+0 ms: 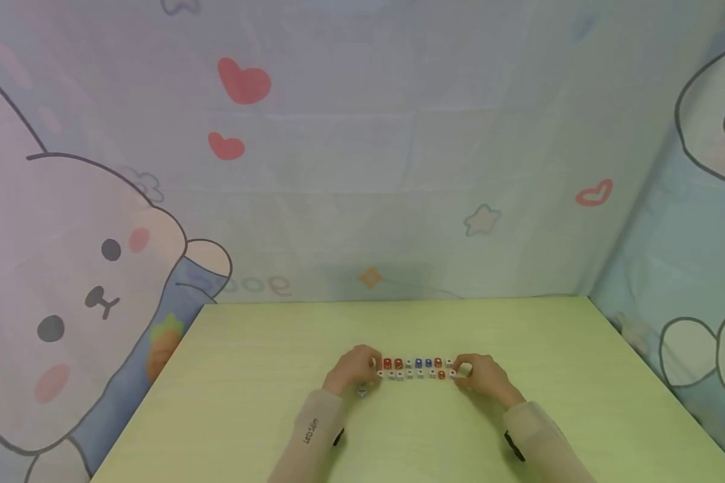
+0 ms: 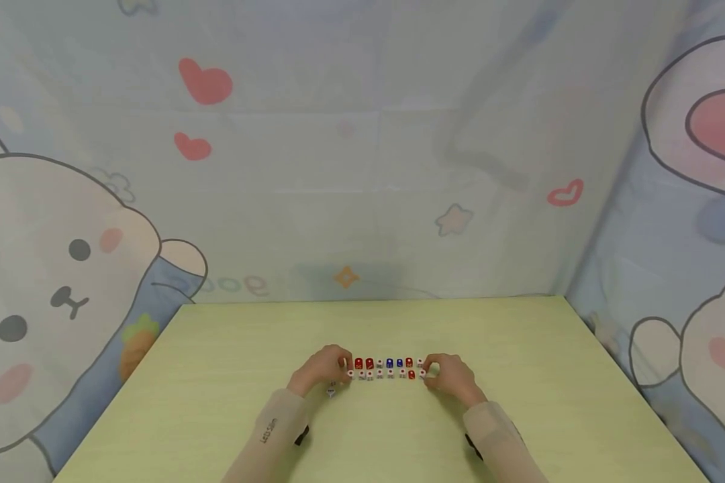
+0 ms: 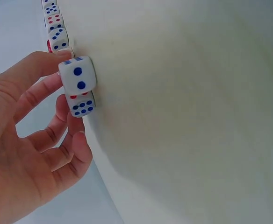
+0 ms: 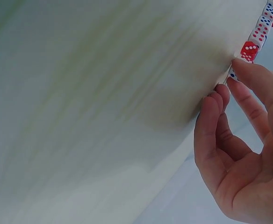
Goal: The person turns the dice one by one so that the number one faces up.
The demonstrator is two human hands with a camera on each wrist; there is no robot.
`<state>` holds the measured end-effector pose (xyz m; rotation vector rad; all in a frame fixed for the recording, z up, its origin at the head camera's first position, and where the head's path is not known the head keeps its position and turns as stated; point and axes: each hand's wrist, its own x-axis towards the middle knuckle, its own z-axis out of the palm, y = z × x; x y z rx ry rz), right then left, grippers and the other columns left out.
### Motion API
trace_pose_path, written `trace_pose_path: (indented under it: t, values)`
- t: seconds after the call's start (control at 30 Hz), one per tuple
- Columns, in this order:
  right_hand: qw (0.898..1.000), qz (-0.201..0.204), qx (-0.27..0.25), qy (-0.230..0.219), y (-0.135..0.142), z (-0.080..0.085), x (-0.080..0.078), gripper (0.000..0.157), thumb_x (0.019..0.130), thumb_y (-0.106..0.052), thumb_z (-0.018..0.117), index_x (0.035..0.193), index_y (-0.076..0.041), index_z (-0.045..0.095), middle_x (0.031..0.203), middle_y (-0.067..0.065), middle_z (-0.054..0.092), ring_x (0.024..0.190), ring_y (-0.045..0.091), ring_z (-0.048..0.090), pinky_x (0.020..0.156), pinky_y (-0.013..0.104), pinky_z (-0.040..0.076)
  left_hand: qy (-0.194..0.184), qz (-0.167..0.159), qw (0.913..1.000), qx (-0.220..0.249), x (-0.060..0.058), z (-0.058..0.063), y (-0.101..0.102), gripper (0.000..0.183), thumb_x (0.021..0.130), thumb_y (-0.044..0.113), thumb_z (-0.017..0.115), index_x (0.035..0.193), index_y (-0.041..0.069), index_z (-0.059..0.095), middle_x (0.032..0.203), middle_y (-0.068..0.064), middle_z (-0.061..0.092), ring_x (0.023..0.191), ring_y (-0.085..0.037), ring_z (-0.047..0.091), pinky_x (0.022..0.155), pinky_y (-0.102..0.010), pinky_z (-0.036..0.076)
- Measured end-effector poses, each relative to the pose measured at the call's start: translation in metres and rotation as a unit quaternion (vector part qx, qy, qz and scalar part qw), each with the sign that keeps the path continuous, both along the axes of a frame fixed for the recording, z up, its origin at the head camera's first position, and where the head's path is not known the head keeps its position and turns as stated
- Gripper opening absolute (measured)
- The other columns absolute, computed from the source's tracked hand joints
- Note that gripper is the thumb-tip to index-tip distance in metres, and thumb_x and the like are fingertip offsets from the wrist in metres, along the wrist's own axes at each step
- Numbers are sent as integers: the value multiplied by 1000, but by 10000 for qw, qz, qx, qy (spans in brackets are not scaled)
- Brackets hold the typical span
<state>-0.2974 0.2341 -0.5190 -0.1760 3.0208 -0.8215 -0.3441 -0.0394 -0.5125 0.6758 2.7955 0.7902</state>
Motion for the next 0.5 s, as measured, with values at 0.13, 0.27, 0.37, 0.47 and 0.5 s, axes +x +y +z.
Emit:
trace_pose_path:
  t: [0.13,0.27,0.37,0.47,0.5]
  values:
    - [10000,-2,28,12,-1,2,1,16,74,-14,70,88,-17,63,85,7,64,66,14,54,51,26,37,-4,36,10000,22,-1,2,-3,12,70,13,72,77,12,62,80,0,57,65,-12,48,54,-26,39]
    - [10000,-28,41,18,-1,3,1,16,74,-14,70,87,-18,62,90,9,64,66,14,55,51,26,38,45,-43,9999,128,0,8,-10,9,75,16,69,76,11,62,84,-2,59,66,-13,48,54,-27,39]
    - [10000,-28,32,5,-1,2,1,16,73,-15,71,87,-18,62,94,10,64,67,14,55,51,26,38,95,-70,9999,42,1,12,-18,8,77,17,67,74,12,62,85,-3,59,68,-13,49,55,-27,40]
    - [10000,-28,17,-26,-1,1,0,17,73,-15,71,87,-18,62,93,10,64,66,14,54,50,26,38,104,-43,9999,-42,1,16,-26,9,76,16,67,72,11,62,86,-3,58,73,-14,49,58,-28,40]
    - [10000,-33,30,-33,0,1,0,17,73,-15,70,87,-18,62,92,9,64,66,14,54,50,26,38,100,-46,9999,-60,1,16,-28,9,76,17,68,71,11,62,86,-4,59,73,-14,50,59,-29,40]
